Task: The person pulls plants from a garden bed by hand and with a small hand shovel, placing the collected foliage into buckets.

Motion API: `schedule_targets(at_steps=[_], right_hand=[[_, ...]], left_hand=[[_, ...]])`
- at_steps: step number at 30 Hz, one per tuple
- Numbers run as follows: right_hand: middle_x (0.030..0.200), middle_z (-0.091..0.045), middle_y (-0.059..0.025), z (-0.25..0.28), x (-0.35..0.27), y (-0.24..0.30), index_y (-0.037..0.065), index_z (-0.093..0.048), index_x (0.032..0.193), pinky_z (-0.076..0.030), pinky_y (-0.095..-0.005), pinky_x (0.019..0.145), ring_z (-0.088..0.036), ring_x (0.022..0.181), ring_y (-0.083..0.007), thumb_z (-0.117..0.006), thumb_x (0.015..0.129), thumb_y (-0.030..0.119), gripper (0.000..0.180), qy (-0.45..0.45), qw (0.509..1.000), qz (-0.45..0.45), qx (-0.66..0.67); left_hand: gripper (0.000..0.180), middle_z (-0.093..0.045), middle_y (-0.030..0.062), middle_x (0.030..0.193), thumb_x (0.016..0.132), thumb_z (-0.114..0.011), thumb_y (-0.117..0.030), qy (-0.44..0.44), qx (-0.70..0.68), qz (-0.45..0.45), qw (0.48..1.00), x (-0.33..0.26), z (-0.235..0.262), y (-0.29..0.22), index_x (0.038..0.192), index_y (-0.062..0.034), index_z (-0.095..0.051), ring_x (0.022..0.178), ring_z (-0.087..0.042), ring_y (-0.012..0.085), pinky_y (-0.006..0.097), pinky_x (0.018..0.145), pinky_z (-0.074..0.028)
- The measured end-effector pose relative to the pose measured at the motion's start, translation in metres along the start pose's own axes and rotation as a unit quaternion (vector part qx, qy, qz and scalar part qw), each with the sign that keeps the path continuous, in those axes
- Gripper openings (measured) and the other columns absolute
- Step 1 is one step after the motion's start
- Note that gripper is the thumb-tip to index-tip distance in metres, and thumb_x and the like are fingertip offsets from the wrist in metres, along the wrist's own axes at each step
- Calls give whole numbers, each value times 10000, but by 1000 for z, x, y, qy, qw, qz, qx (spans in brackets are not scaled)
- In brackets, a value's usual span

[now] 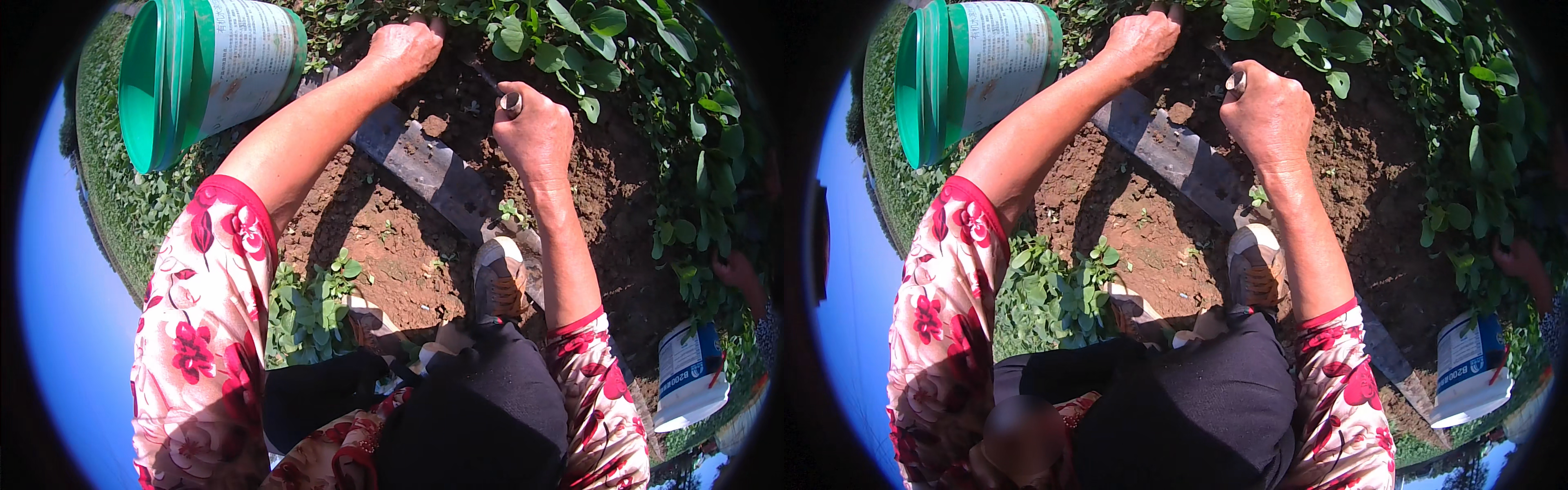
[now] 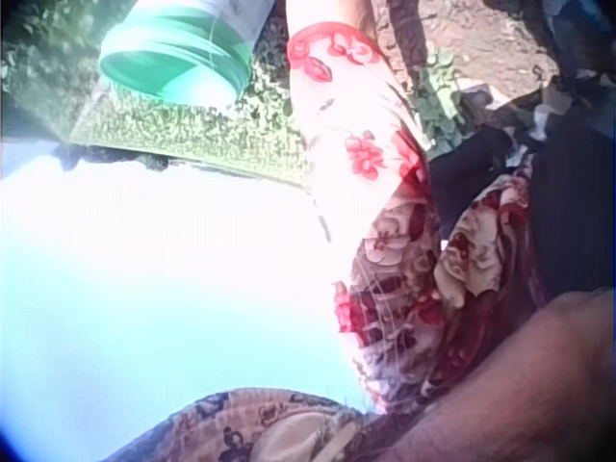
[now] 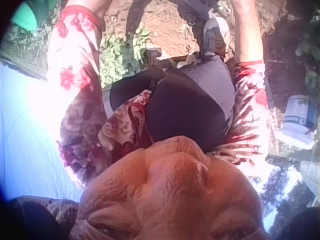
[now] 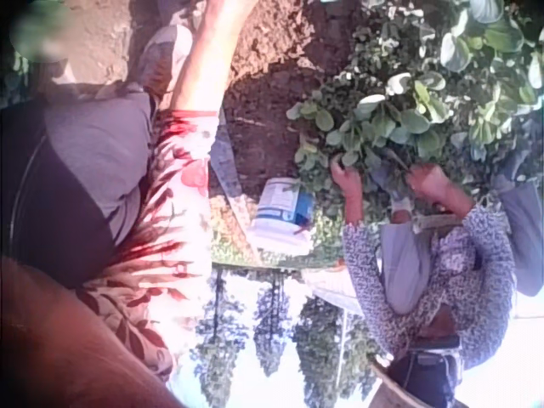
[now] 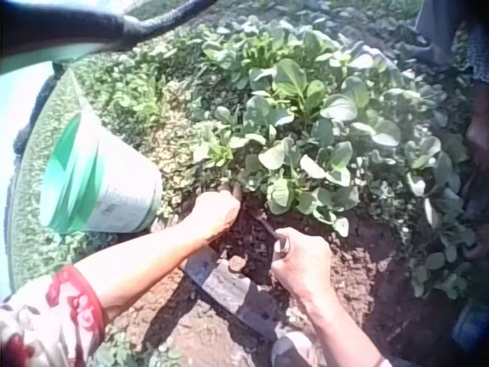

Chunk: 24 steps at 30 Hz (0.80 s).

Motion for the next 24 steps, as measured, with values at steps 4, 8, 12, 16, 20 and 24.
schedule_targets(at_steps=[4,8,12,16,20,24], right_hand=[[651,-614,-60,-5,-16,7,141,-645,956,-510,-366,487,-632,560,-261,-662,720,107,238,-32,973,223,-43],[632,-594,-48,26,-26,20,128,-642,963,-500,-364,474,-626,553,-254,-667,695,68,275,-69,981,183,-19],[734,-663,-84,61,-28,1,127,-656,1009,-521,-356,564,-654,627,-268,-678,715,90,297,-90,992,86,-11],[718,-667,-114,78,-34,-15,140,-688,964,-517,-379,584,-657,632,-288,-666,710,86,260,-7,1000,5,-14],[703,-663,-121,79,-39,-23,131,-689,960,-514,-387,584,-658,638,-295,-671,697,80,269,-5,999,0,-54],[710,-667,-125,71,-32,-22,126,-689,959,-519,-393,595,-663,655,-302,-673,707,87,255,-24,1000,-10,-16]], left_hand=[[138,-639,216,784,831,-509,-92,-53,-5,9,999,0,12,11,943,-24,-554,717,-673,365,432,572,-555],[168,-568,174,844,835,-496,-62,-91,-28,-26,995,-30,21,15,1001,-73,-470,741,-649,354,440,590,-532],[168,-503,149,962,817,-524,-70,-97,-43,-77,991,-41,35,-19,976,-68,-470,791,-631,317,424,614,-529],[164,-483,126,1122,818,-539,-97,-109,-34,-132,985,-30,41,-53,976,-54,-528,813,-622,279,389,585,-548],[154,-584,109,998,820,-550,-130,-111,-19,-161,980,-7,39,-66,942,-53,-603,742,-647,278,392,567,-542],[94,-693,97,789,760,-609,-159,-3,-40,-78,996,24,16,-49,724,-106,-677,768,-689,280,404,613,-553]])
Point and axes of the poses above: each hand's wrist, its own x-axis towards the middle knuckle, its own z-axis out of the back of the hand, y = z × x, the point moved 10 cm from there along x, towards the middle knuckle
